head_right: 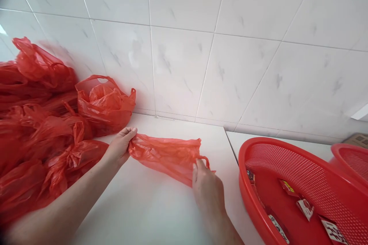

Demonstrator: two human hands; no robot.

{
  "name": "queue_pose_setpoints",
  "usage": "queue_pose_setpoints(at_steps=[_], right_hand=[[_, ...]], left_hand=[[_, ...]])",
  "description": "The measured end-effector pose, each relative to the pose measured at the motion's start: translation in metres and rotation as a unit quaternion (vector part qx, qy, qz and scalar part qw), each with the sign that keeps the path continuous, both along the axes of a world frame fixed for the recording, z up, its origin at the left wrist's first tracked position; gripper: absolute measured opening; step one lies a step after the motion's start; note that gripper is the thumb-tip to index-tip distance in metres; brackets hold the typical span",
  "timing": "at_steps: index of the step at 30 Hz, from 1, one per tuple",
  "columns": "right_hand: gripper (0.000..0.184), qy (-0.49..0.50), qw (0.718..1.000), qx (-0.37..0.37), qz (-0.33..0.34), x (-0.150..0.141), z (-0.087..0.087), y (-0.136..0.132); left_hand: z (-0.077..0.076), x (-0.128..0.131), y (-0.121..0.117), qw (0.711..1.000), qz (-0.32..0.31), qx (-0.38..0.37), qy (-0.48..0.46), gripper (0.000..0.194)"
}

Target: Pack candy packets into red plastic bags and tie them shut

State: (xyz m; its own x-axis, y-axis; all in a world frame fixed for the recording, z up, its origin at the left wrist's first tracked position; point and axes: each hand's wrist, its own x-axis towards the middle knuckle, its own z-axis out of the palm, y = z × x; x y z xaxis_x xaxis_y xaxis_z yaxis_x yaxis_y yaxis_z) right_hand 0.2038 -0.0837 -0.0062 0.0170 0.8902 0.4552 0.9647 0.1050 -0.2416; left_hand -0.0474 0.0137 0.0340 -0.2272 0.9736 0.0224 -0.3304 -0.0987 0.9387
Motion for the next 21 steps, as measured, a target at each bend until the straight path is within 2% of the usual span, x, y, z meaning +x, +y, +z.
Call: queue_pose_setpoints(at_steps=[1, 3, 5, 6, 7, 9, 10, 12, 14, 17, 18, 19, 21], right_hand=[[0.032, -0.021, 0.999, 0.001, -0.031, 0.005, 0.000, 0.004], [0.041, -0.043, 0.998, -0.016, -0.048, 0.011, -0.001, 0.008], [0.053, -0.035, 0.998, -0.031, -0.042, 0.011, -0.003, 0.009], [0.057, -0.024, 0.998, -0.034, -0.038, 0.009, -0.003, 0.008], [0.059, -0.015, 0.999, -0.037, -0.035, 0.007, -0.003, 0.008], [0.061, 0.001, 0.999, -0.038, -0.024, 0.003, -0.002, 0.006], [0.060, 0.007, 0.999, -0.040, -0.017, 0.002, -0.001, 0.005], [0.059, 0.008, 0.999, -0.050, -0.013, 0.003, 0.003, 0.002], [0.049, -0.005, 0.996, -0.086, -0.011, 0.008, 0.009, -0.003], [0.013, -0.014, 0.984, -0.178, 0.027, 0.019, 0.024, -0.012], [0.011, -0.018, 0.981, -0.191, 0.036, 0.020, 0.030, -0.015], [0.012, -0.025, 0.982, -0.185, 0.038, 0.019, 0.037, -0.018], [0.011, -0.030, 0.991, -0.122, 0.036, 0.010, 0.048, -0.024]], left_hand=[[0.003, 0.001, -0.002, 1.000, 0.002, 0.008, 0.026, 0.034], [0.010, 0.006, -0.011, 0.996, 0.021, 0.028, 0.081, 0.027], [0.019, 0.015, -0.028, 0.975, 0.064, 0.103, 0.189, 0.019], [0.023, 0.021, -0.040, 0.949, 0.072, 0.166, 0.259, 0.015], [0.026, 0.028, -0.051, 0.910, 0.052, 0.241, 0.334, 0.011], [0.029, 0.042, -0.072, 0.807, -0.055, 0.362, 0.464, 0.013], [0.029, 0.048, -0.078, 0.761, -0.119, 0.385, 0.509, 0.020], [0.022, 0.058, -0.081, 0.694, -0.196, 0.360, 0.592, 0.031], [0.013, 0.062, -0.072, 0.659, -0.184, 0.285, 0.671, 0.031], [-0.001, 0.057, -0.053, 0.623, -0.159, 0.189, 0.743, 0.046], [-0.004, 0.054, -0.049, 0.615, -0.161, 0.175, 0.752, 0.055], [-0.006, 0.052, -0.047, 0.610, -0.169, 0.170, 0.755, 0.061], [-0.008, 0.051, -0.049, 0.603, -0.185, 0.181, 0.754, 0.067]])
